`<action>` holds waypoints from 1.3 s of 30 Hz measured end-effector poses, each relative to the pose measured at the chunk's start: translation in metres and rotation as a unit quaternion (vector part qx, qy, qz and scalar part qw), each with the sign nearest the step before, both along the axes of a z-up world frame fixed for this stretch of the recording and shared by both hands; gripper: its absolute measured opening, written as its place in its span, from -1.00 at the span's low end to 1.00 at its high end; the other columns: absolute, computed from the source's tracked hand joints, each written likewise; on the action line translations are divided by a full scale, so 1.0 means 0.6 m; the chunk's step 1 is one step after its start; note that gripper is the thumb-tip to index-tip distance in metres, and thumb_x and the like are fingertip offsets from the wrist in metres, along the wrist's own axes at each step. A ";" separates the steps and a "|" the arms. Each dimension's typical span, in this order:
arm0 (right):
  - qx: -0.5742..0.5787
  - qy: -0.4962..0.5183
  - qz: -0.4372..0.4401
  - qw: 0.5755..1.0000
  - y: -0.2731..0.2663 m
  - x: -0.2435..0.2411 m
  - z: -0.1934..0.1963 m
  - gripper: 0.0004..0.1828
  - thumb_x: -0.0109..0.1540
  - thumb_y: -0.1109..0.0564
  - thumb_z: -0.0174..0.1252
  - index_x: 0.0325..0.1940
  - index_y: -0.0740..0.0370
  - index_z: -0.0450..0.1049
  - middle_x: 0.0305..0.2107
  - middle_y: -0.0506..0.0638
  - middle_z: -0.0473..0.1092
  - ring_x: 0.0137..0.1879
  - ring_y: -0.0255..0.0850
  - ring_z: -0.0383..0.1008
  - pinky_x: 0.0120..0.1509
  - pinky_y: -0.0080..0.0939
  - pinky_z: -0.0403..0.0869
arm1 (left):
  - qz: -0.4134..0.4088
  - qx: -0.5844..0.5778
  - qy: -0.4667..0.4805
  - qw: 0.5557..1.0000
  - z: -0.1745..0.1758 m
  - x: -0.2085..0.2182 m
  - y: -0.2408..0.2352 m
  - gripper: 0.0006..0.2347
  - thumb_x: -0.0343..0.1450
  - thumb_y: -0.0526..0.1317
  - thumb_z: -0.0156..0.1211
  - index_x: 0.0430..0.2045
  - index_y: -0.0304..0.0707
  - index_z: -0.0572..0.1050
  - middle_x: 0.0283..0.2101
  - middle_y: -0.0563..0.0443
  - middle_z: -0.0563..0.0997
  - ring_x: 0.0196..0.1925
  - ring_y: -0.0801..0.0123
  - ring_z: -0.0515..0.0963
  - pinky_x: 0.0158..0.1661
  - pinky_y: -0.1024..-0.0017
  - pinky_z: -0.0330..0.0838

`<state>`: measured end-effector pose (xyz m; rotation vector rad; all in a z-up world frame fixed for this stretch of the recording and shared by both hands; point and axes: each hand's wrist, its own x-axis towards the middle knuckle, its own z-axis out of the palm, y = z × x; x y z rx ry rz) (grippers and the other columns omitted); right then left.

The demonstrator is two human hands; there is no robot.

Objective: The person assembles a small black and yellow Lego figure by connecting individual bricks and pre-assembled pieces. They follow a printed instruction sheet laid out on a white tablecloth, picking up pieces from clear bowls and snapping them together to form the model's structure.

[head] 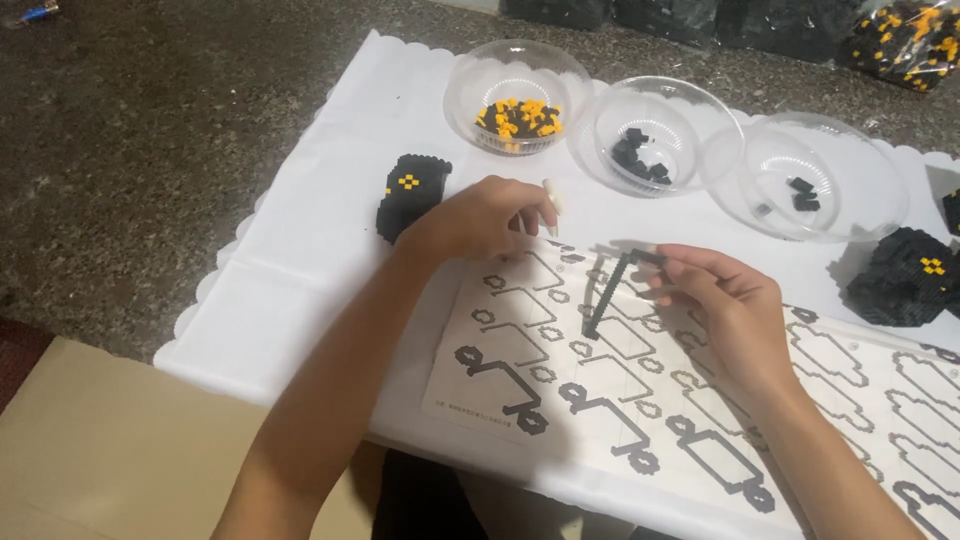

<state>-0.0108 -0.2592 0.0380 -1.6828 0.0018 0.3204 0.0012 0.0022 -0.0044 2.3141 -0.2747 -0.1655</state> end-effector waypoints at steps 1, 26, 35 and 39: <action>0.001 0.000 0.000 1.000 0.000 0.002 -0.003 -0.77 0.23 0.27 0.03 -0.06 0.36 0.49 -0.41 0.15 0.46 -0.36 -0.18 0.40 -0.20 -0.32 0.39 | 0.000 0.001 0.000 1.000 -0.002 0.001 0.001 -0.77 0.23 -0.41 0.10 -0.31 -0.06 0.49 -0.31 0.06 0.53 -0.33 0.43 0.47 -0.31 0.52 0.37; -0.011 -0.054 0.042 0.998 -0.001 0.001 -0.014 -0.69 0.16 0.33 0.04 -0.01 0.39 0.45 -0.43 0.21 0.51 -0.36 -0.20 0.49 -0.21 -0.30 0.45 | -0.017 -0.113 -0.108 0.988 0.014 -0.007 -0.068 -0.78 0.32 -0.21 0.22 -0.17 -0.04 0.50 -0.36 0.03 0.64 -0.28 0.28 0.63 -0.11 0.28 0.47; 0.033 -0.046 0.030 0.998 -0.003 0.012 -0.034 -0.68 0.14 0.31 0.09 -0.01 0.35 0.47 -0.40 0.12 0.52 -0.37 -0.29 0.48 -0.25 -0.35 0.48 | -0.021 -0.192 -0.108 0.975 -0.005 -0.013 -0.110 -0.76 0.33 -0.17 0.16 -0.13 -0.11 0.47 -0.44 0.02 0.63 -0.41 0.33 0.61 -0.28 0.34 0.52; 0.078 -0.041 0.047 0.995 -0.011 0.024 -0.048 -0.66 0.10 0.33 0.12 -0.02 0.36 0.47 -0.42 0.07 0.53 -0.41 -0.33 0.49 -0.37 -0.49 0.42 | 0.008 -0.200 -0.033 0.979 0.025 -0.030 -0.121 -0.70 0.30 -0.20 0.21 -0.09 -0.10 0.46 -0.37 -0.01 0.63 -0.31 0.31 0.61 -0.18 0.32 0.51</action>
